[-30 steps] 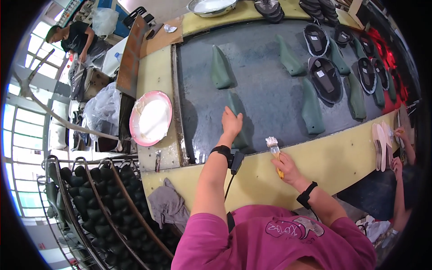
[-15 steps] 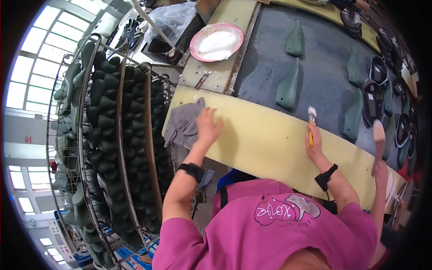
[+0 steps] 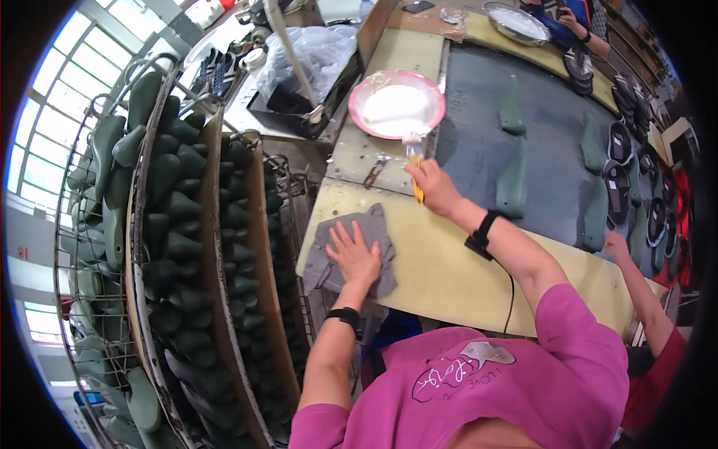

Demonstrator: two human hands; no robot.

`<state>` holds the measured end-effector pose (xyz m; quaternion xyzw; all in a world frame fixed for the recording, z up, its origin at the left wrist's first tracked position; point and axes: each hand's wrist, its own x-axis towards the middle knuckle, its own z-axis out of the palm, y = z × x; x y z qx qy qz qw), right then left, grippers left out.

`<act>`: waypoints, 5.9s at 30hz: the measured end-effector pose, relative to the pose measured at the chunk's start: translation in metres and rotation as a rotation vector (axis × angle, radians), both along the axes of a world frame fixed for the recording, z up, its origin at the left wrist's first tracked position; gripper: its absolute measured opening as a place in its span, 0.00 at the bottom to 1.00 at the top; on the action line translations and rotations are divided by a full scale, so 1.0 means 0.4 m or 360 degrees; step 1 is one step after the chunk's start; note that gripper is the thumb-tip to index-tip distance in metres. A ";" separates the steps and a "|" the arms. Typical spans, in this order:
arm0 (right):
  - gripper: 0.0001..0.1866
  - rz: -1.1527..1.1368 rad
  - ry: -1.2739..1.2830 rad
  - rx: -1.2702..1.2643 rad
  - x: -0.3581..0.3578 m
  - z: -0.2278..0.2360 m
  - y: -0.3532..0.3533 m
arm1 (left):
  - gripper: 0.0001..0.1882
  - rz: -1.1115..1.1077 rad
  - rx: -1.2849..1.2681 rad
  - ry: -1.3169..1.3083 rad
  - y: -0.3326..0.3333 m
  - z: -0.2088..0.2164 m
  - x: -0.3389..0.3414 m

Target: Applying adhesive or primer to the bottom of green shoe lasts using a brush in a shoe factory.

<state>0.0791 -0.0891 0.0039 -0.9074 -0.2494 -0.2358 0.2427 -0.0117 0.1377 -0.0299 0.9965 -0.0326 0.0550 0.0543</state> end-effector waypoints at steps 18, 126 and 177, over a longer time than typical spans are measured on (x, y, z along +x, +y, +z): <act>0.32 0.0210 0.0350 -0.0369 -0.238 -0.084 0.308 | 0.33 -0.0073 -0.0400 -0.0030 0.150 -0.026 -0.057; 0.15 -0.0472 0.1739 0.1759 -0.725 0.271 -0.460 | 0.30 -0.0957 -0.1363 0.1383 -0.503 0.367 0.067; 0.33 0.0367 -0.0164 0.0243 -0.280 0.388 0.042 | 0.24 -0.0648 -0.1033 0.1036 0.095 0.930 0.124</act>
